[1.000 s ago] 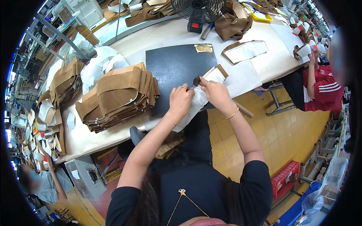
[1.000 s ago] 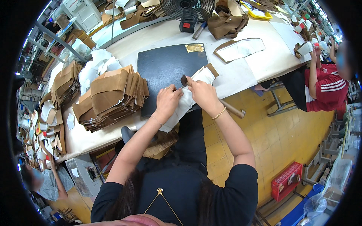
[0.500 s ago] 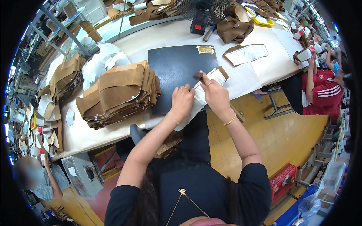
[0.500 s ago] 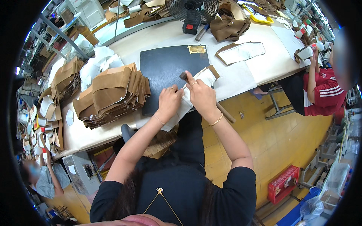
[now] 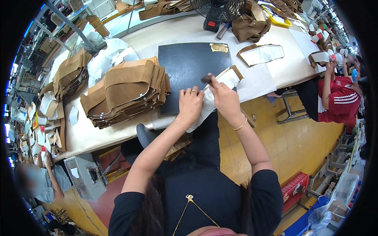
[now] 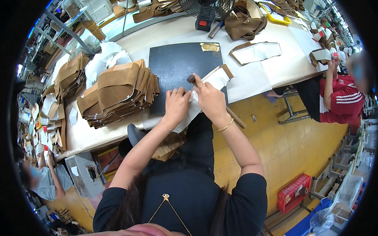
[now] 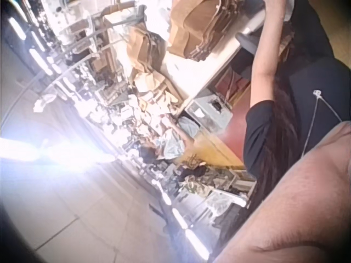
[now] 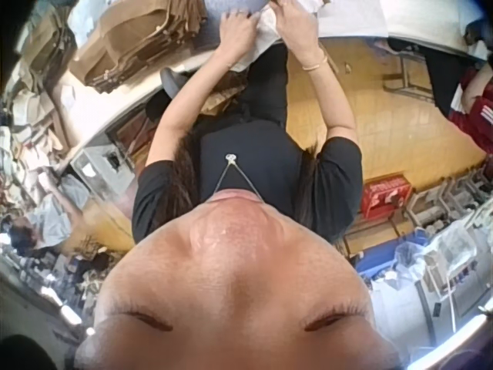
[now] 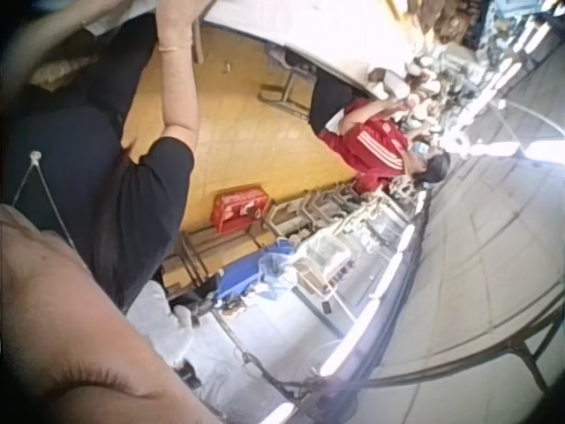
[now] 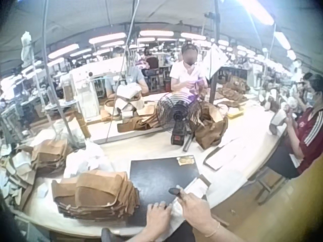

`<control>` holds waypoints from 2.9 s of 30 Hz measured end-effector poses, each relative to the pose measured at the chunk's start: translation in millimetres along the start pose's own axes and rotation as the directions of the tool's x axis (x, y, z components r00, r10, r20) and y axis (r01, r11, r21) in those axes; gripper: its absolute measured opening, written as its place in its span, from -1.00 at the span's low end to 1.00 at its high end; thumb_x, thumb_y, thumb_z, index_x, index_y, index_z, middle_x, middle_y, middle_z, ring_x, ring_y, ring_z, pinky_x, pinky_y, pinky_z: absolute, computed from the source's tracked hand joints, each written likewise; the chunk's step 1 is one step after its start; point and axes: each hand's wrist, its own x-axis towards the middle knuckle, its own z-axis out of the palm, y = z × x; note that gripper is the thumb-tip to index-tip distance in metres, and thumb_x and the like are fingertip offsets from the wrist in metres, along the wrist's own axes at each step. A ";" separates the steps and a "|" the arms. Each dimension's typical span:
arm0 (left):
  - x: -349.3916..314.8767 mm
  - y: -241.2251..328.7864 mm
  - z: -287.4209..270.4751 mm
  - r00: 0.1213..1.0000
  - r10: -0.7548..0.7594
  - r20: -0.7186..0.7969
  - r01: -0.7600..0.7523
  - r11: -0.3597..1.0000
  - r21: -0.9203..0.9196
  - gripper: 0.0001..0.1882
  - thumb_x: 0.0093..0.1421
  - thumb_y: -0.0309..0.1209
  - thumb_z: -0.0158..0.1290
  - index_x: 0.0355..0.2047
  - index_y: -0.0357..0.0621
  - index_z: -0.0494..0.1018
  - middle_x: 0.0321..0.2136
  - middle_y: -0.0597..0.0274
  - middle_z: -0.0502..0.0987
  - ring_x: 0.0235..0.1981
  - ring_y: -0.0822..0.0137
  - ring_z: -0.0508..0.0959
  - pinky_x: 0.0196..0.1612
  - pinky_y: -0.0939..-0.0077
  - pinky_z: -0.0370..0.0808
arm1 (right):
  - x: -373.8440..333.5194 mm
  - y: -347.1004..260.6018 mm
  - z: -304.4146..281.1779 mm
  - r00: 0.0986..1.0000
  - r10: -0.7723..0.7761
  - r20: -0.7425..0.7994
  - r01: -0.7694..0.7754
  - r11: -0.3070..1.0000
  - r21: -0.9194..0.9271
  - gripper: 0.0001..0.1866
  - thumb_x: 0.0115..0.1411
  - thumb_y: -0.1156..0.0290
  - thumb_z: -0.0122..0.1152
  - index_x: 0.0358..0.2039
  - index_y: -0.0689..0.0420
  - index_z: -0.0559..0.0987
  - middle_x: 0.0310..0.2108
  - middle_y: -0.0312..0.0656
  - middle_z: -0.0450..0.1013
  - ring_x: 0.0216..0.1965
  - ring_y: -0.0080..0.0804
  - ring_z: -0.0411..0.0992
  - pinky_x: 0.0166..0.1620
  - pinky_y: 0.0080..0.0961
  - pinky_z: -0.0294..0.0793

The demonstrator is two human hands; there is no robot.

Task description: The person repeatedly picks up brown leather pieces and white inserts, aligns them, and uses a wooden mallet to tap the edges on a workbench. They handle the items one at a time, fold and inspect them, and place them back on the table. Other workers are visible in the background performing similar tasks.

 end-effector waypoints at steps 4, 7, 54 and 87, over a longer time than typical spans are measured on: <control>2.2 -11.7 -3.7 0.962 -0.234 0.141 0.273 0.862 -0.428 -0.86 0.16 -0.35 0.15 -0.36 -0.15 0.61 -0.36 0.15 0.54 -0.22 0.21 0.55 -0.13 0.26 0.35 | -4.4 13.7 3.8 0.964 0.047 0.262 -0.020 0.994 -0.104 -0.53 0.30 0.27 0.11 0.23 -0.02 0.44 -0.41 -0.03 0.56 -0.43 0.00 0.56 -0.33 -0.15 0.56; -5.2 -17.0 -5.4 0.944 -0.270 0.191 0.330 0.789 -0.518 -0.86 0.14 -0.35 0.16 -0.37 -0.13 0.62 -0.36 0.14 0.55 -0.23 0.21 0.56 -0.16 0.23 0.35 | 0.7 8.8 -3.2 0.954 0.058 0.295 -0.033 0.995 -0.090 -0.59 0.30 0.32 0.11 0.16 0.08 0.50 -0.37 -0.01 0.56 -0.36 -0.01 0.55 -0.28 -0.17 0.54; -2.2 -9.8 -11.3 0.963 -0.223 0.152 0.267 0.864 -0.426 -0.78 0.13 -0.31 0.22 -0.39 -0.25 0.59 -0.36 0.08 0.56 -0.18 0.06 0.53 -0.07 0.21 0.39 | -9.5 5.0 4.2 0.986 0.163 -0.016 -0.159 0.977 0.145 -0.62 0.33 0.34 0.08 0.12 0.20 0.50 -0.19 -0.08 0.41 -0.31 -0.04 0.52 -0.22 -0.21 0.53; 34.8 -19.9 19.1 0.993 0.083 -0.084 -0.082 0.996 0.017 -0.82 0.23 -0.39 0.02 -0.46 -0.12 0.58 -0.33 0.17 0.56 -0.25 0.21 0.58 -0.16 0.27 0.36 | 44.8 1.0 5.8 1.000 0.003 -0.020 -0.004 0.998 -0.055 -0.60 0.30 0.28 0.12 0.13 0.05 0.53 -0.28 -0.08 0.42 -0.39 -0.04 0.53 -0.31 -0.17 0.55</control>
